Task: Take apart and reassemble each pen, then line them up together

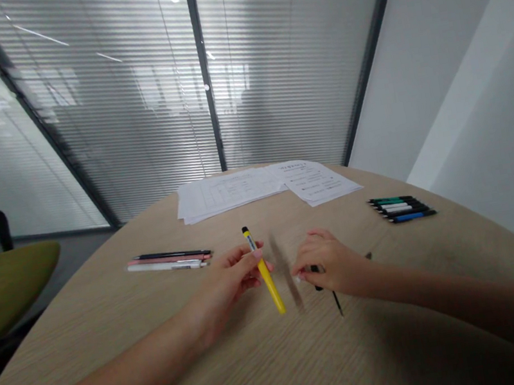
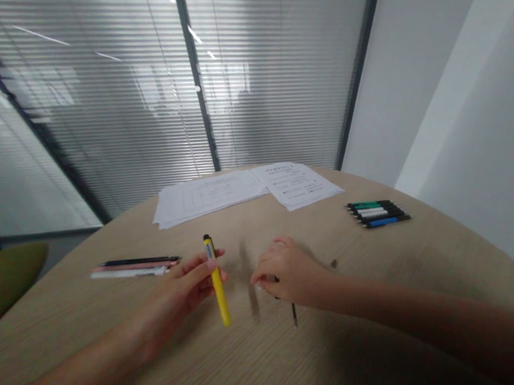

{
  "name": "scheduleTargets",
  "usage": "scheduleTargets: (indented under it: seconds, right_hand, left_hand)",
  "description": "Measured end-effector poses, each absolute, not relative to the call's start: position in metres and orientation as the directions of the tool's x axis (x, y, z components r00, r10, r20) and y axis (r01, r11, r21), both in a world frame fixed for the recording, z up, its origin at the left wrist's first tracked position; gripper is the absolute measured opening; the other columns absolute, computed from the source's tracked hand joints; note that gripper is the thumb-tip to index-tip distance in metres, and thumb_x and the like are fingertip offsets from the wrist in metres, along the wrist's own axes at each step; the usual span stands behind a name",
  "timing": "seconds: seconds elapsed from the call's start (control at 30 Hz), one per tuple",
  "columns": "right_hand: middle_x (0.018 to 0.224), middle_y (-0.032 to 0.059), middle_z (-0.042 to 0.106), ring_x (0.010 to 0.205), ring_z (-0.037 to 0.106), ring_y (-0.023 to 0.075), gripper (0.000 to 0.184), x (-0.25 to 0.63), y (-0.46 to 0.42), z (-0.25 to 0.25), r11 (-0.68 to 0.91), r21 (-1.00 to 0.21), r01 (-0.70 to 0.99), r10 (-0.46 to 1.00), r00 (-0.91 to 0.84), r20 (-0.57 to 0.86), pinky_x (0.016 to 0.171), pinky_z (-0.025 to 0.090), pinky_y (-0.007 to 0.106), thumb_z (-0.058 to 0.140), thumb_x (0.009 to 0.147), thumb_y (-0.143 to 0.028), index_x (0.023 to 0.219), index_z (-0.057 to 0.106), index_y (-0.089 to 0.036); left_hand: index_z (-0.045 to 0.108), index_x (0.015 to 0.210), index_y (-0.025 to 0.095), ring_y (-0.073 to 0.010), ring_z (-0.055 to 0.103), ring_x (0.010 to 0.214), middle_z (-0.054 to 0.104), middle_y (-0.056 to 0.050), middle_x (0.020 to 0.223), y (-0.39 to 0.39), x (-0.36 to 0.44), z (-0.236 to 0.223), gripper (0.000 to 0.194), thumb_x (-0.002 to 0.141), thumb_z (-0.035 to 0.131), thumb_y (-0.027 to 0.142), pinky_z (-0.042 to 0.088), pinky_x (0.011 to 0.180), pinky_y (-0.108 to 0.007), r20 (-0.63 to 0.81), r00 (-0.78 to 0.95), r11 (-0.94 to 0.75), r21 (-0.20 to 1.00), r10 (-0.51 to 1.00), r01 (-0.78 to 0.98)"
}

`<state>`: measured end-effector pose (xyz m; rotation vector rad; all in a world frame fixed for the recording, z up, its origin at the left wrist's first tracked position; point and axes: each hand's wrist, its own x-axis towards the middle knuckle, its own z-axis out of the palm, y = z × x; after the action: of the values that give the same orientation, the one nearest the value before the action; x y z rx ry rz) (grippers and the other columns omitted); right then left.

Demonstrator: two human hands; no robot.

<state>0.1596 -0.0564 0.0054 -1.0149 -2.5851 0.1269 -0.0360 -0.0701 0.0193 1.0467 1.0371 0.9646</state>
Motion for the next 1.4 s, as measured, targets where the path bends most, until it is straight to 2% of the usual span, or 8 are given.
scheduleTargets:
  seconds: [0.2, 0.33, 0.63, 0.77, 1.0, 1.2, 1.3, 1.4]
  right_hand:
    - [0.081, 0.0007, 0.065, 0.083, 0.055, 0.0149, 0.019, 0.162, -0.056, 0.004, 0.738, -0.219, 0.638, 0.672, -0.666, 0.325, 0.089, 0.022, 0.038, 0.055, 0.07, -0.012, 0.086, 0.061, -0.02]
    - [0.085, 0.0017, 0.065, 0.084, 0.055, 0.0151, 0.021, 0.165, -0.054, 0.003, 0.727, -0.229, 0.648, 0.682, -0.641, 0.351, 0.088, 0.025, 0.036, 0.057, 0.069, -0.014, 0.089, 0.061, -0.019]
    - [0.081, 0.001, 0.065, 0.081, 0.054, 0.0154, 0.007, 0.162, -0.049, -0.012, 0.716, -0.271, 0.643, 0.697, -0.637, 0.33, 0.081, 0.031, 0.033, 0.06, 0.069, -0.018, 0.074, 0.064, -0.02]
    - [0.081, 0.0014, 0.066, 0.08, 0.056, 0.0144, 0.009, 0.159, -0.052, -0.007, 0.698, -0.395, 0.598, 0.716, -0.606, 0.347, 0.082, 0.034, 0.032, 0.056, 0.072, -0.017, 0.076, 0.063, -0.02]
    - [0.08, 0.0022, 0.064, 0.073, 0.056, 0.0121, 0.021, 0.157, -0.081, 0.019, 0.54, -0.668, 0.512, 0.822, -0.491, 0.288, 0.066, 0.042, 0.025, 0.042, 0.079, -0.018, 0.088, 0.061, -0.019]
    - [0.074, 0.0002, 0.06, 0.065, 0.053, 0.0117, 0.029, 0.154, -0.103, 0.03, 0.531, -0.689, 0.493, 0.838, -0.423, 0.344, 0.06, 0.041, 0.024, 0.045, 0.077, -0.021, 0.104, 0.055, -0.023]
    - [0.069, -0.0001, 0.06, 0.06, 0.053, 0.0124, 0.022, 0.151, -0.11, 0.034, 0.536, -0.693, 0.482, 0.838, -0.402, 0.369, 0.055, 0.041, 0.024, 0.052, 0.074, -0.024, 0.095, 0.057, -0.024]
    - [0.066, 0.0005, 0.06, 0.059, 0.053, 0.0126, 0.008, 0.147, -0.114, 0.036, 0.64, -0.58, 0.505, 0.767, -0.468, 0.438, 0.056, 0.04, 0.024, 0.051, 0.076, -0.025, 0.079, 0.059, -0.023]
  left_hand:
    - [0.051, 0.089, 0.013, -0.0088, 0.057, 0.061, 0.063, -0.004, 0.071, -0.068, -0.036, 0.016, 0.02, 0.073, 0.06, 0.022, 0.041, 0.055, -0.017, -0.202, 0.266, 0.256, 0.948, 0.942, -0.187]
    - [0.045, 0.098, 0.016, -0.008, 0.057, 0.058, 0.063, -0.002, 0.069, -0.068, -0.038, 0.012, 0.027, 0.074, 0.058, 0.017, 0.042, 0.052, -0.015, -0.272, 0.216, 0.323, 0.912, 0.937, -0.253]
    - [0.047, 0.092, 0.018, -0.0065, 0.055, 0.05, 0.061, 0.001, 0.062, -0.072, -0.039, 0.017, 0.018, 0.076, 0.054, 0.012, 0.041, 0.046, -0.014, -0.368, 0.235, 0.43, 0.84, 0.9, -0.331]
    - [0.049, 0.091, 0.018, -0.0063, 0.056, 0.051, 0.062, 0.0, 0.065, -0.072, -0.039, 0.018, 0.015, 0.077, 0.053, 0.013, 0.041, 0.045, -0.013, -0.371, 0.255, 0.44, 0.839, 0.893, -0.321]
    - [0.045, 0.103, 0.019, -0.0068, 0.057, 0.053, 0.061, 0.0, 0.069, -0.074, -0.039, 0.019, 0.027, 0.078, 0.051, 0.011, 0.042, 0.046, -0.014, -0.343, 0.28, 0.425, 0.843, 0.897, -0.329]
    - [0.044, 0.105, 0.019, -0.0063, 0.056, 0.051, 0.061, -0.001, 0.071, -0.074, -0.039, 0.017, 0.028, 0.079, 0.05, 0.011, 0.041, 0.043, -0.013, -0.297, 0.256, 0.375, 0.857, 0.92, -0.354]
    - [0.039, 0.111, 0.02, -0.0062, 0.055, 0.051, 0.063, -0.003, 0.074, -0.076, -0.039, 0.021, 0.034, 0.08, 0.049, 0.012, 0.04, 0.043, -0.012, -0.261, 0.212, 0.322, 0.884, 0.942, -0.34]
    - [0.037, 0.116, 0.019, -0.0053, 0.053, 0.048, 0.063, -0.004, 0.075, -0.078, -0.038, 0.026, 0.037, 0.081, 0.047, 0.01, 0.04, 0.043, -0.013, -0.26, 0.188, 0.31, 0.89, 0.947, -0.335]
